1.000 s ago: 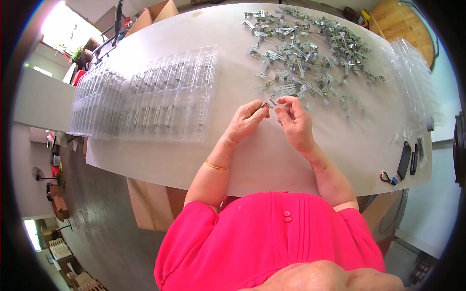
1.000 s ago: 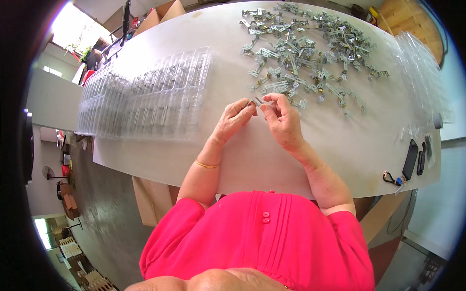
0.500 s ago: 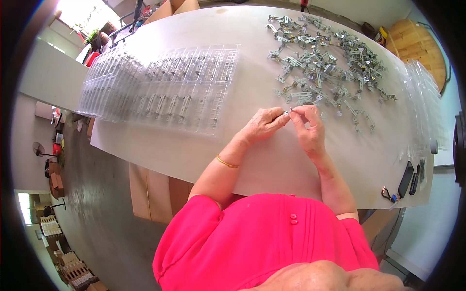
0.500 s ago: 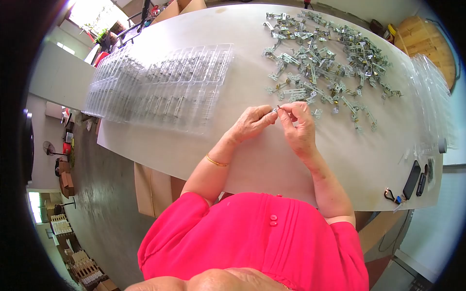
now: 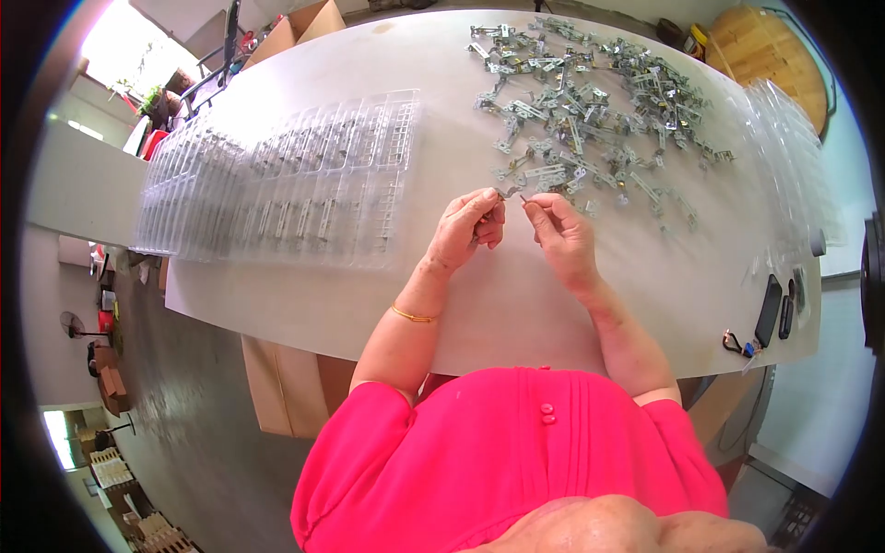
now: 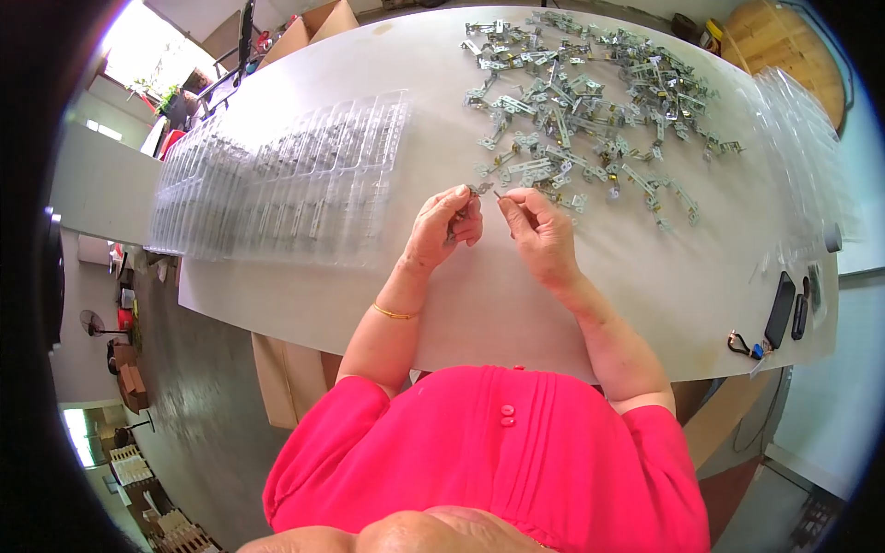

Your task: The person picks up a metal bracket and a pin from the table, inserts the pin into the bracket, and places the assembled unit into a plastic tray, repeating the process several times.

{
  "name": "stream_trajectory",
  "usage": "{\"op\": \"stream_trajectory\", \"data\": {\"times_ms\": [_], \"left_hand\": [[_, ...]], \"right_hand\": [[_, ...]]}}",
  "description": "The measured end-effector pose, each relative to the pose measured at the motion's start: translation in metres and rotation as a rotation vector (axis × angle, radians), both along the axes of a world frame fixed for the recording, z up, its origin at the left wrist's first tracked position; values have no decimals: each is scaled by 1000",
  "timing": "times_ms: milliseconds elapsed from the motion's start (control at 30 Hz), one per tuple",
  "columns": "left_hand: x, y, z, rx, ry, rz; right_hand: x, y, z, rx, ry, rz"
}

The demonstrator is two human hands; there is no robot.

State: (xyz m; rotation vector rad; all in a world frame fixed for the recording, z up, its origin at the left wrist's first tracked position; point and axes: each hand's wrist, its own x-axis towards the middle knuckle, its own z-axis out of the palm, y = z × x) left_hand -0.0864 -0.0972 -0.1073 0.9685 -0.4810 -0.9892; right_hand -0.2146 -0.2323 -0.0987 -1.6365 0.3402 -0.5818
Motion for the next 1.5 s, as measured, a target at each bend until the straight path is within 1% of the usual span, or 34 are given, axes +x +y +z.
{"op": "stream_trajectory", "data": {"times_ms": [333,400,633,700,733,800,833,900,933,1000,1133,1200,1300,1333,1433,1467,1500], "left_hand": [[0,0,1,40,-41,-35],[0,0,1,75,-133,-20],[-2,3,8,154,-292,-6],[-4,2,8,259,-397,-13],[-5,2,8,251,-398,-24],[-5,2,8,319,-498,10],[-4,3,7,313,-499,2],[-2,4,5,322,-534,-10],[-2,4,4,318,-536,-13],[-3,5,4,344,-585,-35],[-8,5,13,326,-628,-93],[-10,5,16,321,-681,-97],[-9,4,14,293,-749,-104],[-10,4,14,291,-752,-98],[-16,1,16,323,-871,-94],[-17,-1,13,322,-873,-88],[-17,-4,8,297,-954,6]], "right_hand": [[0,0,3,-44,12,-21],[0,-2,2,-58,23,-21],[0,-4,1,-47,50,15],[-2,-6,0,-43,107,65],[-1,-6,2,-48,108,53],[-1,-6,6,227,84,121],[-2,-8,6,224,83,112],[-2,-12,7,337,131,200],[-3,-13,8,335,129,196],[-3,-15,8,484,104,256],[-4,-17,7,462,137,284],[-4,-18,7,396,151,249],[-3,-19,7,339,118,264],[-3,-19,7,335,115,268],[-2,-16,5,368,75,288],[0,-13,2,351,9,228],[1,-11,-1,335,-57,167]]}}
